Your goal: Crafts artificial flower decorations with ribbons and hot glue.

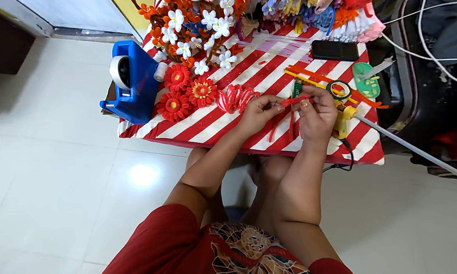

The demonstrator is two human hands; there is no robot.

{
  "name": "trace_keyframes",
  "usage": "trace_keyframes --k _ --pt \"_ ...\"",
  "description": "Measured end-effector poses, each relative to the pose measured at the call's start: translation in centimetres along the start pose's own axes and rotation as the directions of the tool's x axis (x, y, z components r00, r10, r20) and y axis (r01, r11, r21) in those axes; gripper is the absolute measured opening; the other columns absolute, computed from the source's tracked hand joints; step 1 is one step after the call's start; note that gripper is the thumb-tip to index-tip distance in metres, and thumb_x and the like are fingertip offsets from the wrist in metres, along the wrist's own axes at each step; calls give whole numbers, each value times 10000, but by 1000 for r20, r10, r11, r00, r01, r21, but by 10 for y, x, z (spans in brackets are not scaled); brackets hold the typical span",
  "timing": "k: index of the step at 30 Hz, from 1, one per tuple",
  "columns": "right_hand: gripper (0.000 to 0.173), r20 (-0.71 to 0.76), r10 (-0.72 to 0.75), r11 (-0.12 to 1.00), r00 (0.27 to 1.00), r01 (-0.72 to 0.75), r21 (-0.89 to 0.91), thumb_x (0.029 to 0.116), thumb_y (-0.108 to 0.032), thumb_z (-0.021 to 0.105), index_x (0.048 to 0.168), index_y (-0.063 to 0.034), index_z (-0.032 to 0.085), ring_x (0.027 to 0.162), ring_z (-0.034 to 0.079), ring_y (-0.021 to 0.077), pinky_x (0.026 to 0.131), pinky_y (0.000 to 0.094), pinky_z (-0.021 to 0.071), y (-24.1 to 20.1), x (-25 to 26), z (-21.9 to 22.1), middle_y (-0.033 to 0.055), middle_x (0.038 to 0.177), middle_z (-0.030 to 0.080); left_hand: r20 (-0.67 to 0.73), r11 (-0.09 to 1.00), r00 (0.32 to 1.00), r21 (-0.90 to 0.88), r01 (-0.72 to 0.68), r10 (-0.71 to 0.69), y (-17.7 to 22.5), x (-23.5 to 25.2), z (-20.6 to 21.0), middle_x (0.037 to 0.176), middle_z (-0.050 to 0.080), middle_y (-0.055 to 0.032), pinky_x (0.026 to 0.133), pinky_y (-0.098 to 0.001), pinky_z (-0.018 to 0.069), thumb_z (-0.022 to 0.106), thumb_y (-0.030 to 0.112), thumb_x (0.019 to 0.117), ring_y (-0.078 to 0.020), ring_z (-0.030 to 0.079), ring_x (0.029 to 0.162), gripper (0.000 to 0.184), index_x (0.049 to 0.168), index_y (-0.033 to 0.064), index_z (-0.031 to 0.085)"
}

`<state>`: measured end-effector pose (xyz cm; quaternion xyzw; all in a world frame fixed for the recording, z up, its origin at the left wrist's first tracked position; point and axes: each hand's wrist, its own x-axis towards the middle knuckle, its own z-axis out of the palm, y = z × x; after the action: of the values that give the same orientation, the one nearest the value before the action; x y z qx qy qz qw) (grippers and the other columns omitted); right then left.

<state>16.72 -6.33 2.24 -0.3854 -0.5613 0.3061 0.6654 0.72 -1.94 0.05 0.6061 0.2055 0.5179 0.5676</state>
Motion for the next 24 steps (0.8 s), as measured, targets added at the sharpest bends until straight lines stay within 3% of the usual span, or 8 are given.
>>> trace_keyframes --k 7,15,19,24 --pt "261 -23 -14 996 1000 12 -84 1008 -95 550 1243 -124 661 845 639 14 748 204 560 -2 -1 0 -78 1066 669 12 999 1000 -33 -5 6 -1 0 0 888 701 -22 768 -209 553 645 -57 927 -23 643 796 132 1053 -71 683" --pt "175 -17 -49 980 999 45 -194 994 -61 564 1120 -81 684 822 636 -2 747 194 559 1 -2 -4 -75 979 671 22 1000 999 -2 -26 26 0 -1 1 914 708 -44 796 -210 552 643 -64 921 -26 648 822 175 1089 -102 674" --pt "138 -23 -46 979 999 41 -202 955 -47 604 1049 -112 681 797 633 -4 729 188 556 2 -2 -6 -91 931 665 -5 988 991 77 -136 137 -3 -1 1 962 712 -93 836 -223 553 648 -43 927 -50 657 864 188 1096 -119 678" --pt "150 -37 -23 982 999 15 -189 932 -27 605 1022 -124 676 781 629 -11 710 176 550 1 -2 -4 -97 919 666 2 917 957 288 -277 289 -7 0 0 940 722 -153 899 -321 541 658 -12 929 -146 675 882 194 1090 -111 701"
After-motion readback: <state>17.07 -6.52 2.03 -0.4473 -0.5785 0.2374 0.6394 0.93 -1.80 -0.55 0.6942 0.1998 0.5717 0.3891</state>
